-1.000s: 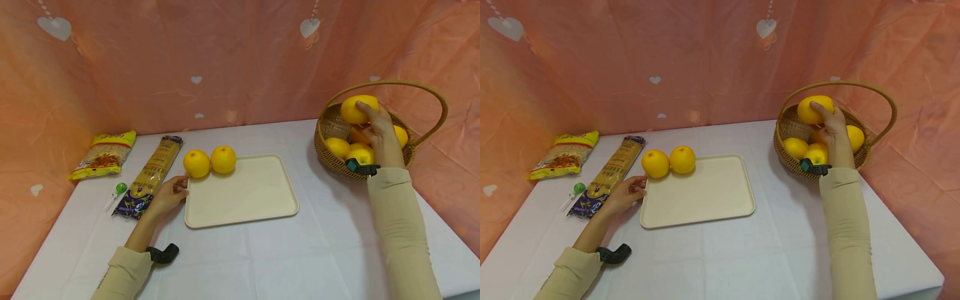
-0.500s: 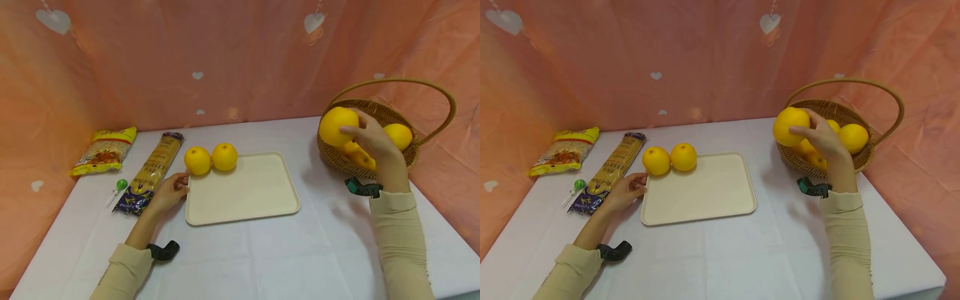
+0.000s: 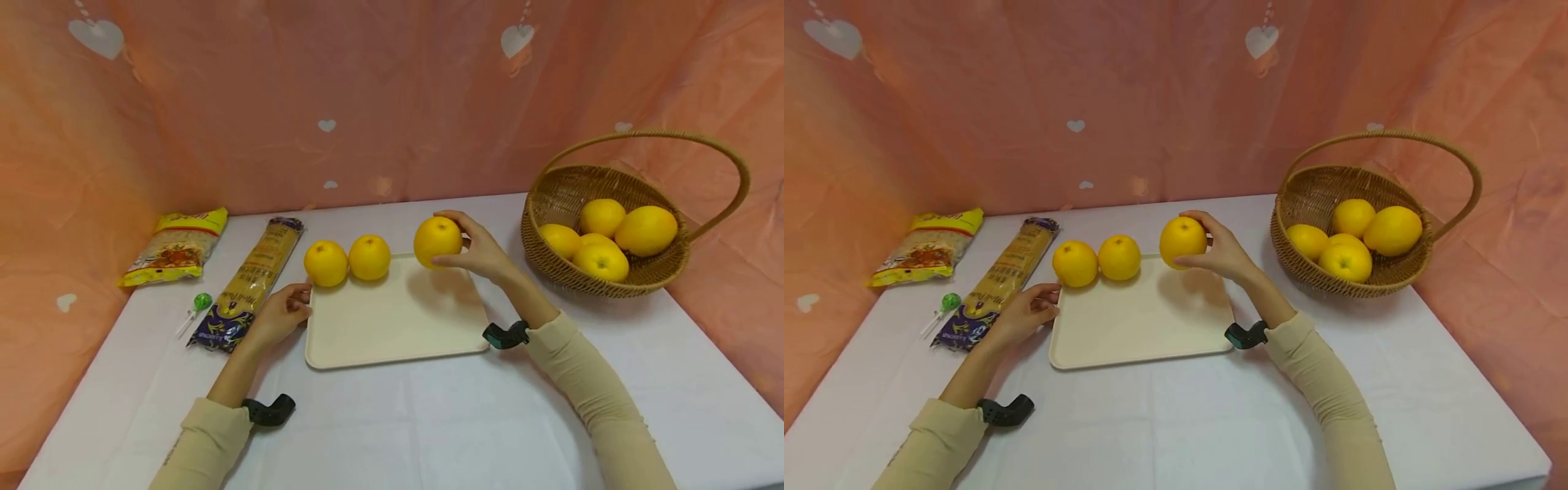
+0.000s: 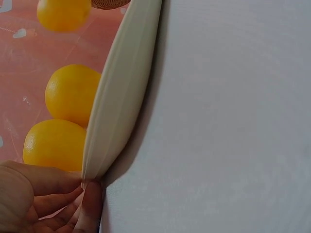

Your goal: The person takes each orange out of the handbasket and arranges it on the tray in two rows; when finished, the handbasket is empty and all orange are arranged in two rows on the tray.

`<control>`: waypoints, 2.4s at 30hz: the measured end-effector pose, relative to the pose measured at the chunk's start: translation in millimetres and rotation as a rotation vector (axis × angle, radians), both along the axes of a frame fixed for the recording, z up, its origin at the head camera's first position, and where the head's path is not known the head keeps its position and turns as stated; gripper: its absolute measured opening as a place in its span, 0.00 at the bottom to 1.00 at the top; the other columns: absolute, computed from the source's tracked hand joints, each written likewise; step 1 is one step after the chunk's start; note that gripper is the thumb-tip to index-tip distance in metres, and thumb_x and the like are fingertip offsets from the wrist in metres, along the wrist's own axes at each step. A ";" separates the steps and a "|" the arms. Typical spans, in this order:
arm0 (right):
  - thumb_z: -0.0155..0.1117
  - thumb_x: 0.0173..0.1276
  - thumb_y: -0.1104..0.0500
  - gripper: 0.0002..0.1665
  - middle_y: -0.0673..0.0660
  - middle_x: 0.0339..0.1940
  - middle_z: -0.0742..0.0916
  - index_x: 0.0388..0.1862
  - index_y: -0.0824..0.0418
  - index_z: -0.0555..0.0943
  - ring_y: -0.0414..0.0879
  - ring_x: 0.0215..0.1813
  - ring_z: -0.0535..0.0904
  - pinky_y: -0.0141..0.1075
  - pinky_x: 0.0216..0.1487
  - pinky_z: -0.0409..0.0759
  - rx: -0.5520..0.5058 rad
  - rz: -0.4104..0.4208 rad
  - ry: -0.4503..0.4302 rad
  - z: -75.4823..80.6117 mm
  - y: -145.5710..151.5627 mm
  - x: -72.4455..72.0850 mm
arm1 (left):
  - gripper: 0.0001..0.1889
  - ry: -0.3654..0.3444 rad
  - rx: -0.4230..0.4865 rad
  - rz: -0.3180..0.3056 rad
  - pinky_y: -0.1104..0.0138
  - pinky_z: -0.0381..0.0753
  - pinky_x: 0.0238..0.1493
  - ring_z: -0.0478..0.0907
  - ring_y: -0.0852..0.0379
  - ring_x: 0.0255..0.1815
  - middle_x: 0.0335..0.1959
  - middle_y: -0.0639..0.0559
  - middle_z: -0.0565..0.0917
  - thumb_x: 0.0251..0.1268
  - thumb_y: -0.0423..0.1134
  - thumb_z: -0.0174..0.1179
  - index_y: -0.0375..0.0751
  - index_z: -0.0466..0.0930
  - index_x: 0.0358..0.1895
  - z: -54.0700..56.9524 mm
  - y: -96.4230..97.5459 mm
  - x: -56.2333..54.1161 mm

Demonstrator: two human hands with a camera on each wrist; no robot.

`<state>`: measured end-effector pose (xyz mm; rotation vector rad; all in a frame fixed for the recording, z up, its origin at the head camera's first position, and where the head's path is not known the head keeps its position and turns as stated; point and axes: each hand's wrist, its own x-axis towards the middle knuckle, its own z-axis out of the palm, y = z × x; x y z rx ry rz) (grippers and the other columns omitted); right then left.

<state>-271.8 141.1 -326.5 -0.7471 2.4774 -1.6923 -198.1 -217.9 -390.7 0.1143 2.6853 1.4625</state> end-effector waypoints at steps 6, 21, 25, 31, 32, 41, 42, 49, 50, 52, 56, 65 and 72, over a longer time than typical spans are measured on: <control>0.75 0.50 0.58 0.45 0.55 0.64 0.72 0.66 0.55 0.65 0.53 0.59 0.70 0.50 0.61 0.69 0.055 -0.047 -0.001 -20.0 -20.7 -14.4 | 0.24 0.004 -0.005 -0.008 0.73 0.78 0.34 0.73 0.50 0.40 0.47 0.33 0.74 0.61 0.25 0.54 0.25 0.65 0.61 1.2 1.5 1.0; 0.77 0.47 0.53 0.48 0.56 0.61 0.75 0.66 0.52 0.65 0.52 0.57 0.71 0.46 0.57 0.72 0.219 -0.111 -0.051 -44.6 -45.1 -22.5 | 0.24 -0.003 0.009 -0.003 0.71 0.79 0.34 0.72 0.54 0.38 0.46 0.33 0.73 0.61 0.24 0.53 0.24 0.64 0.61 0.4 1.5 1.1; 0.77 0.47 0.52 0.48 0.56 0.62 0.74 0.67 0.52 0.64 0.53 0.59 0.71 0.47 0.59 0.71 0.242 -0.120 -0.050 -44.6 -46.0 -22.0 | 0.24 0.000 0.010 0.002 0.72 0.79 0.34 0.72 0.54 0.38 0.46 0.33 0.73 0.61 0.24 0.53 0.24 0.64 0.61 0.9 2.0 1.7; 0.76 0.48 0.51 0.49 0.56 0.65 0.71 0.68 0.52 0.63 0.53 0.60 0.70 0.49 0.61 0.69 0.270 -0.103 -0.029 -43.8 -46.2 -21.7 | 0.24 0.007 0.008 -0.002 0.71 0.79 0.33 0.73 0.50 0.39 0.47 0.32 0.74 0.61 0.24 0.54 0.23 0.64 0.61 2.4 2.5 2.4; 0.76 0.48 0.51 0.50 0.56 0.65 0.71 0.69 0.52 0.62 0.53 0.60 0.69 0.49 0.61 0.69 0.273 -0.100 -0.026 -44.1 -46.0 -21.8 | 0.24 0.007 0.009 -0.003 0.71 0.79 0.33 0.73 0.50 0.39 0.47 0.31 0.73 0.61 0.24 0.54 0.23 0.64 0.61 2.4 2.6 2.4; 0.76 0.49 0.52 0.53 0.58 0.67 0.69 0.71 0.54 0.58 0.53 0.62 0.67 0.48 0.64 0.66 0.253 -0.062 -0.019 -42.7 -45.3 -21.9 | 0.24 0.009 0.001 -0.007 0.72 0.78 0.32 0.73 0.51 0.39 0.47 0.32 0.74 0.61 0.25 0.54 0.23 0.64 0.61 1.5 1.1 1.4; 0.76 0.49 0.52 0.53 0.59 0.67 0.69 0.71 0.55 0.58 0.54 0.63 0.67 0.48 0.64 0.66 0.238 -0.057 -0.021 -41.8 -44.8 -21.8 | 0.24 0.008 -0.003 -0.007 0.72 0.78 0.32 0.73 0.51 0.38 0.46 0.32 0.74 0.61 0.25 0.54 0.24 0.64 0.61 1.2 0.9 1.2; 0.74 0.52 0.55 0.48 0.61 0.67 0.68 0.69 0.57 0.60 0.54 0.67 0.63 0.46 0.68 0.62 0.126 -0.046 -0.001 -29.4 -36.7 -19.1 | 0.24 0.001 -0.020 -0.001 0.73 0.77 0.33 0.73 0.50 0.39 0.47 0.33 0.74 0.61 0.25 0.54 0.25 0.64 0.62 -0.3 0.1 -0.1; 0.74 0.52 0.54 0.47 0.61 0.67 0.69 0.69 0.57 0.61 0.54 0.67 0.63 0.46 0.68 0.62 0.116 -0.049 0.016 -27.0 -34.5 -18.5 | 0.24 0.002 -0.022 -0.002 0.73 0.77 0.33 0.73 0.50 0.39 0.47 0.33 0.74 0.61 0.25 0.54 0.24 0.64 0.62 -0.3 0.2 -0.1; 0.73 0.54 0.54 0.45 0.60 0.65 0.71 0.68 0.58 0.63 0.53 0.67 0.63 0.45 0.68 0.62 0.082 -0.062 0.050 -21.7 -29.8 -16.7 | 0.24 0.005 -0.023 -0.003 0.74 0.77 0.33 0.73 0.51 0.39 0.47 0.33 0.74 0.61 0.25 0.54 0.24 0.64 0.62 -0.2 0.5 -0.1; 0.70 0.57 0.57 0.37 0.61 0.61 0.75 0.64 0.61 0.67 0.53 0.63 0.68 0.45 0.65 0.66 -0.033 -0.105 0.106 -10.8 -19.8 -12.6 | 0.24 0.007 -0.019 -0.002 0.75 0.76 0.33 0.73 0.52 0.39 0.47 0.32 0.74 0.61 0.25 0.54 0.24 0.64 0.61 0.7 1.2 0.5; 0.65 0.61 0.65 0.27 0.65 0.52 0.77 0.59 0.68 0.70 0.55 0.54 0.73 0.35 0.56 0.75 -0.204 -0.158 0.169 14.3 8.5 3.1 | 0.24 0.002 -0.020 0.000 0.74 0.76 0.33 0.73 0.51 0.39 0.47 0.32 0.74 0.61 0.25 0.54 0.24 0.64 0.61 1.2 1.7 0.9; 0.63 0.62 0.64 0.25 0.59 0.51 0.79 0.59 0.60 0.71 0.47 0.50 0.75 0.28 0.50 0.76 -0.224 -0.176 0.151 24.0 38.2 15.4 | 0.24 -0.012 -0.025 0.003 0.74 0.76 0.33 0.72 0.51 0.40 0.48 0.33 0.74 0.61 0.26 0.54 0.26 0.64 0.62 0.5 1.7 0.5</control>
